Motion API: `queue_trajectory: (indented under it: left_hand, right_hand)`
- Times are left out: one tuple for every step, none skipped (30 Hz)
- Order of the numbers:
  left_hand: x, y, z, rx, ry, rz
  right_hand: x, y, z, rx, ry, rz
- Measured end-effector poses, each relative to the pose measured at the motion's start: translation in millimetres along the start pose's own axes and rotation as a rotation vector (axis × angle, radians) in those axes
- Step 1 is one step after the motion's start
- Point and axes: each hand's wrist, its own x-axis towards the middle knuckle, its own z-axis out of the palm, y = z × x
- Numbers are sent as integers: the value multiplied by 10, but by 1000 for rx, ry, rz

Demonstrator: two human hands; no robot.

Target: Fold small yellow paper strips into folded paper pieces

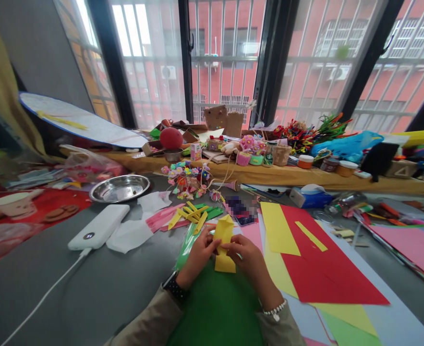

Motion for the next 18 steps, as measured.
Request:
queue_trajectory:
  left_hand:
    - [3,-1,1,-29,-1,-10]
    - [6,-1,1,-66,-7,-22]
    - [8,-1,2,-107,-15,-35]
    - [11,1,3,-143,-23,-46]
    - [13,4,3,-171,-28,-55]
    - [13,8,4,-187,-28,-59]
    - [13,14,4,-193,-22,-59]
    - [11,22,4,-193,-13,-57]
    - [9,30,4,-191,-3,-55]
    - [6,40,5,-189,7,-54]
    - [2,49,5,-188,14,-54]
    - [-1,57,6,-190,16,-57]
    - [-5,65,7,-193,13,-62]
    - [-9,72,8,-197,8,-66]
    - [-13,77,9,-200,2,-66]
    - [-17,81,10,-201,-2,-62]
    - [-20,84,10,-202,-3,-54]
    - [-23,85,11,-202,-3,-44]
  right_hand:
    - [0,7,-8,1,11,8]
    - [1,13,-18,1,23,18]
    - [1,15,-30,3,35,27]
    - [3,15,-43,7,46,35]
    - [4,12,-55,16,55,38]
    - [7,6,-66,33,61,39]
    - [9,-3,-76,57,67,36]
    - [11,-13,-85,85,72,32]
    - [14,-25,-94,114,76,31]
    - [15,-37,-101,143,78,35]
    - [17,-47,-107,168,77,43]
    - [18,-57,-112,189,77,56]
    - [19,-64,-114,205,75,72]
    - [20,-69,-114,219,78,92]
    - [22,-71,-110,232,86,114]
    - [24,-70,-102,244,96,136]
    - [26,-68,-92,258,107,157]
    - [29,-65,-80,275,115,176]
